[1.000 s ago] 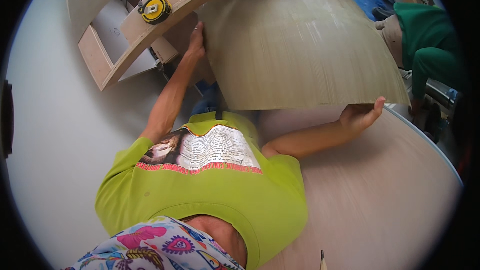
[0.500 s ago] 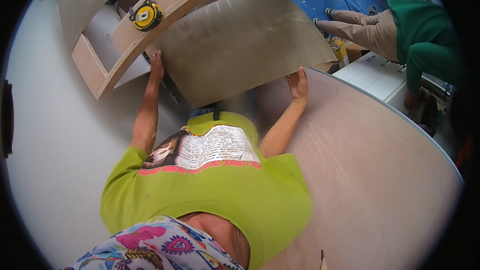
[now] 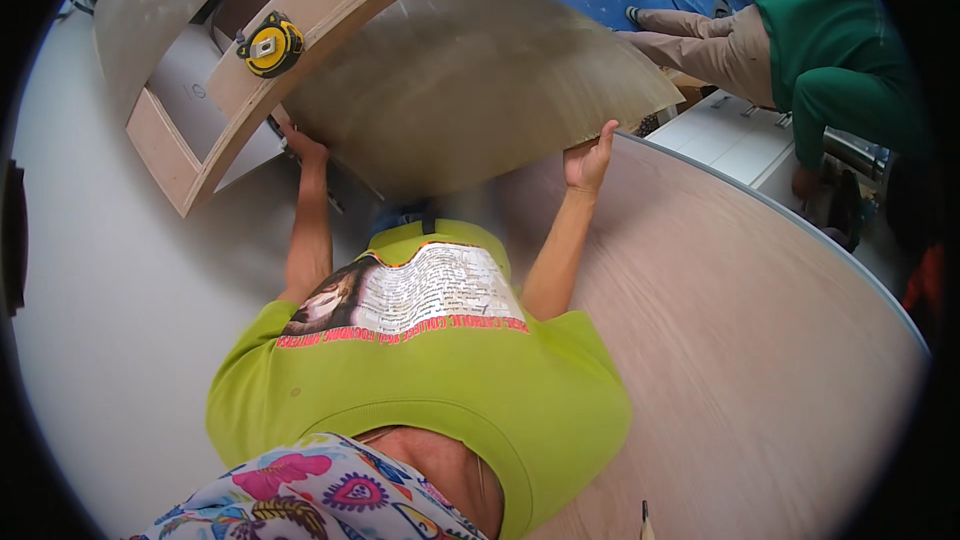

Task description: The person measures and marks a large curved wooden panel using a tape measure, pencil, and straightedge. They then use a utility knife to cut along the marked line. Another person is visible in the background working on a different piece.

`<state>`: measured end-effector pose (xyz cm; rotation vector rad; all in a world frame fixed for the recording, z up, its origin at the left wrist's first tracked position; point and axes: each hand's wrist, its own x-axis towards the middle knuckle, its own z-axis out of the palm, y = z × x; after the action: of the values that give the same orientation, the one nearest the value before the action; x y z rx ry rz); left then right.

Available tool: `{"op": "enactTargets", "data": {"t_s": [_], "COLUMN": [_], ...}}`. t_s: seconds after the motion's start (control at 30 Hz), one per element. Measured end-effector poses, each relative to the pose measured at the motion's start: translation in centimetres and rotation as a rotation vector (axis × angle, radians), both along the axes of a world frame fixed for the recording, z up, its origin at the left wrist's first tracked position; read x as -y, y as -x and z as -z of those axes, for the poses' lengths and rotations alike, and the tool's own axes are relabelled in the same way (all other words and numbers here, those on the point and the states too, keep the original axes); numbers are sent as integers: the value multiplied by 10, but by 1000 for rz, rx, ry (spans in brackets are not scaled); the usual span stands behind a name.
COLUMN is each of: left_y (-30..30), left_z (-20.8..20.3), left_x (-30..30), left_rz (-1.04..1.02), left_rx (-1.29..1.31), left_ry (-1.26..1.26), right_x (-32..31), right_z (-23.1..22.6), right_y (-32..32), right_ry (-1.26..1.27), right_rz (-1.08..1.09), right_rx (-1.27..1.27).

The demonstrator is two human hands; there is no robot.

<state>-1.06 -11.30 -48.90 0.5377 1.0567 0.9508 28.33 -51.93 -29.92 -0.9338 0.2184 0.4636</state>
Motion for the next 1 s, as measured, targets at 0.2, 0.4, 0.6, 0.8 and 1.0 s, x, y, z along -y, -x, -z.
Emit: {"op": "enactTargets", "data": {"t_s": [0.2, 0.4, 0.6, 0.8, 1.0], "left_y": [24, 6, -16, 60, 0], "left_z": [-20, -24, -63, 56, 41], "left_x": [-16, -51, -67, -120, -73], "left_rz": [74, 237, 259, 381, 413], "left_rx": [88, -285, -226, -428, -544], "left_ry": [-37, 1, 162, -236, -269], "right_x": [-26, -64, -62, -50, -71], "right_z": [19, 129, 155, 144, 105], "right_y": [-8, -60, -72, -59, -56], "right_ry": [-116, 205, 822, 572, 269], "right_rz": [-141, -245, -467, -180, -221], "right_rx": [-17, -113, -138, 55, 102]}}
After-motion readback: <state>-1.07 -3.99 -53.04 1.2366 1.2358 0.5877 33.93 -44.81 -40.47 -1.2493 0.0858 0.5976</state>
